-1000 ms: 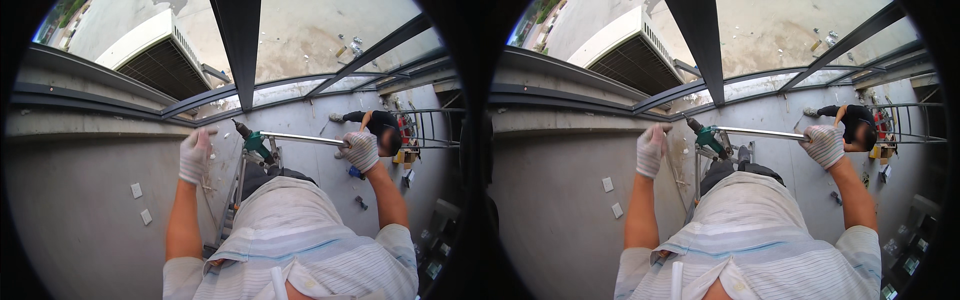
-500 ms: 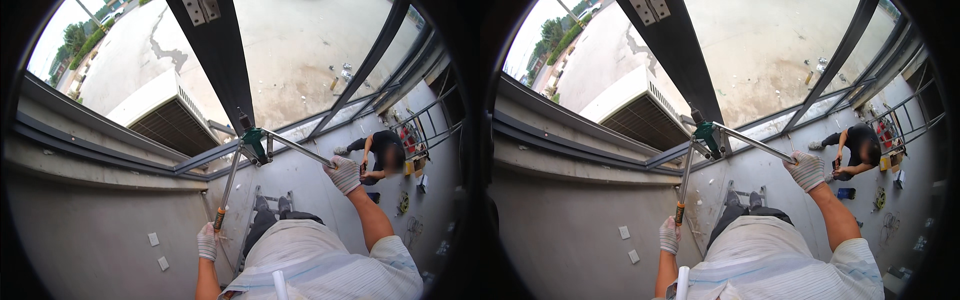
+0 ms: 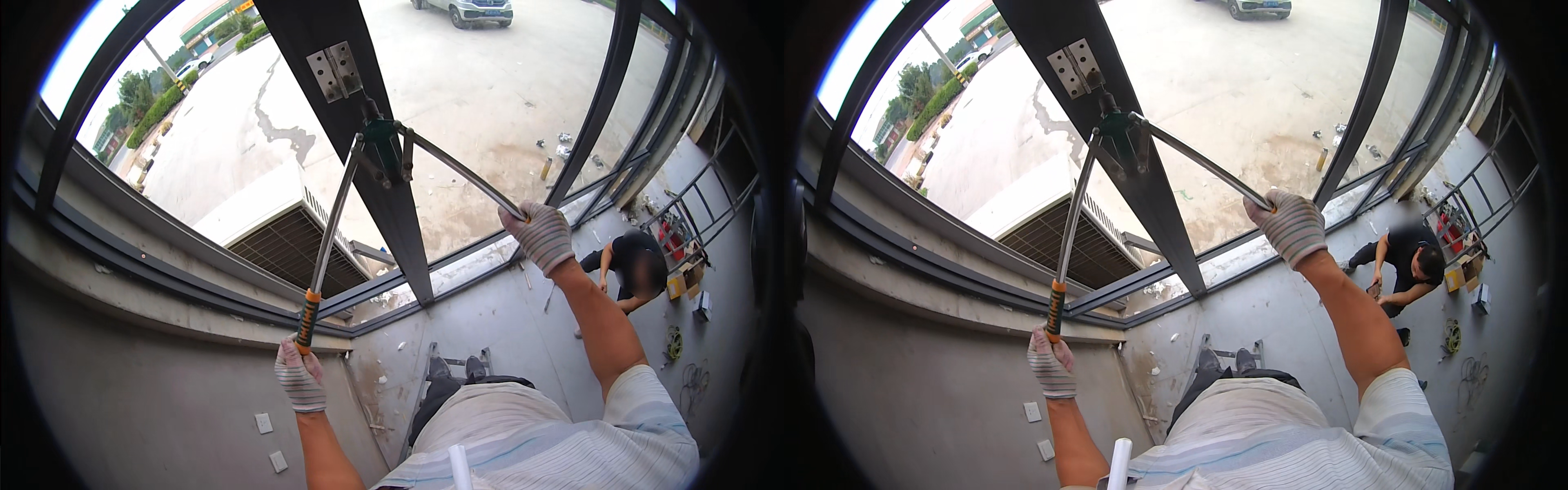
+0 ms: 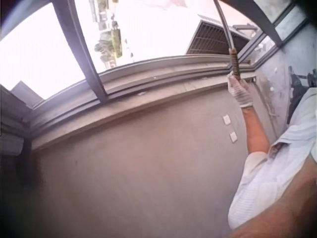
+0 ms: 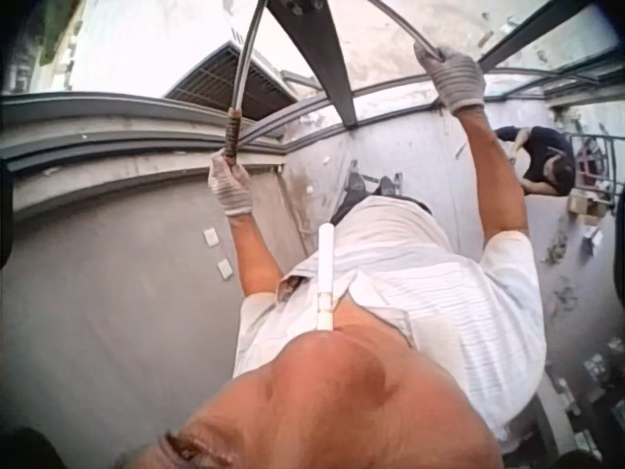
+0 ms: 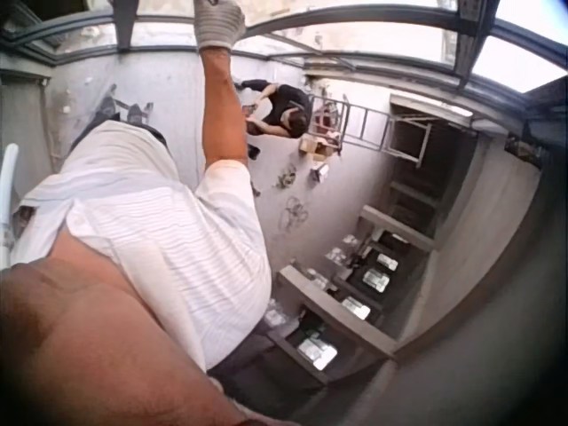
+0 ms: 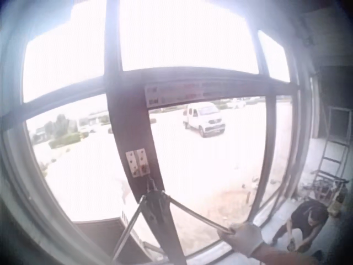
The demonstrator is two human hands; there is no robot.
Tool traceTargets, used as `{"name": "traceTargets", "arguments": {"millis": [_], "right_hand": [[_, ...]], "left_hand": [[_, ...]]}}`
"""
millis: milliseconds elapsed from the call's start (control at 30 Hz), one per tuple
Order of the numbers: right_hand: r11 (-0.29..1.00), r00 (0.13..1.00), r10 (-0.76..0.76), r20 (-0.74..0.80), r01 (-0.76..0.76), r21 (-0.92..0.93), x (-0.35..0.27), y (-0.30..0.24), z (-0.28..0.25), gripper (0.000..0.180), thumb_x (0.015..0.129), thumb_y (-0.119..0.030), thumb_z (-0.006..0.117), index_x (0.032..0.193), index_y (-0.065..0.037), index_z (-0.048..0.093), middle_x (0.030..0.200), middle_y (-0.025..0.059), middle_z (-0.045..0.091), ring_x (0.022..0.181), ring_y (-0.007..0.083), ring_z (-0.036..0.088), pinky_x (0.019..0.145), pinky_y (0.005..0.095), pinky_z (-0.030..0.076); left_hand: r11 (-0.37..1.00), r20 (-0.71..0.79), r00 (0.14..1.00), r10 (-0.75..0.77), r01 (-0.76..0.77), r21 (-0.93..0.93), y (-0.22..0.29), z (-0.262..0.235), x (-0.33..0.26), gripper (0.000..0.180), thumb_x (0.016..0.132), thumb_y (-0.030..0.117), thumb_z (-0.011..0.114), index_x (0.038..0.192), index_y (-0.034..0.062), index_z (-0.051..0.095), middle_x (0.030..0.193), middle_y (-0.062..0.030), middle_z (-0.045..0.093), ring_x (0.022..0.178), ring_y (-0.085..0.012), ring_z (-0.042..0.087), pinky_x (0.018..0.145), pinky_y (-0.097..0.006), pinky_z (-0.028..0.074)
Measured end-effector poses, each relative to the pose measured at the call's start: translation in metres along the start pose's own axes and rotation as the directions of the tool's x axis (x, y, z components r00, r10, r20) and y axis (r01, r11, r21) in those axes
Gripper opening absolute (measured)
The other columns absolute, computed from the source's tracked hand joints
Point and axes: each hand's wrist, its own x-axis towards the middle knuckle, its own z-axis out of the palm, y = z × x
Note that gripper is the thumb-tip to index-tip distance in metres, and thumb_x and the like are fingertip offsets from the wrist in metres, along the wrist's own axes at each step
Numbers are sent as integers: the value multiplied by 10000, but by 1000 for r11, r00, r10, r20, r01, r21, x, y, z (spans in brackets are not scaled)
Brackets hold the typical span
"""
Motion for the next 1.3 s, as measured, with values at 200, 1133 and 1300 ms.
{"name": "traceTargets", "arguments": {"millis": [200, 1133, 1300], "right_hand": [[999, 999, -35, -31, 35, -19, 25, -11, -4, 562, 900, -623, 643, 819, -70, 704, 707, 174, 658, 732, 362, 679, 710, 434, 534], [762, 730, -474, 492, 60, 644, 48, -19, -201, 843, 729, -224, 773, 1429, 120, 453, 950, 213, 687, 492, 135, 638, 429, 271, 568], [570, 715, -538, 446, -81, 818, 30, 21, -200, 857, 802, -327, 812, 1471, 69, 451, 916, 234, 694, 469, 102, 637, 411, 235, 570]], "left_hand": [[998, -38, 997, 66, -65, 26, 18, 15, 14, 417, 1071, 470, 530, 1045, 74, 657, 574, 72, 369, 429, -23, 305, 390, -215, 217], [692, -417, 574, 705, -430, 580, 165, 66, -22, 452, 1068, 431, 511, 824, 66, 621, 718, 43, 466, 598, -32, 346, 508, -198, 256], [681, -427, 544, 722, -451, 577, 164, 66, -20, 439, 1042, 475, 551, 829, 95, 598, 682, 76, 414, 559, 1, 305, 478, -169, 225]]}}
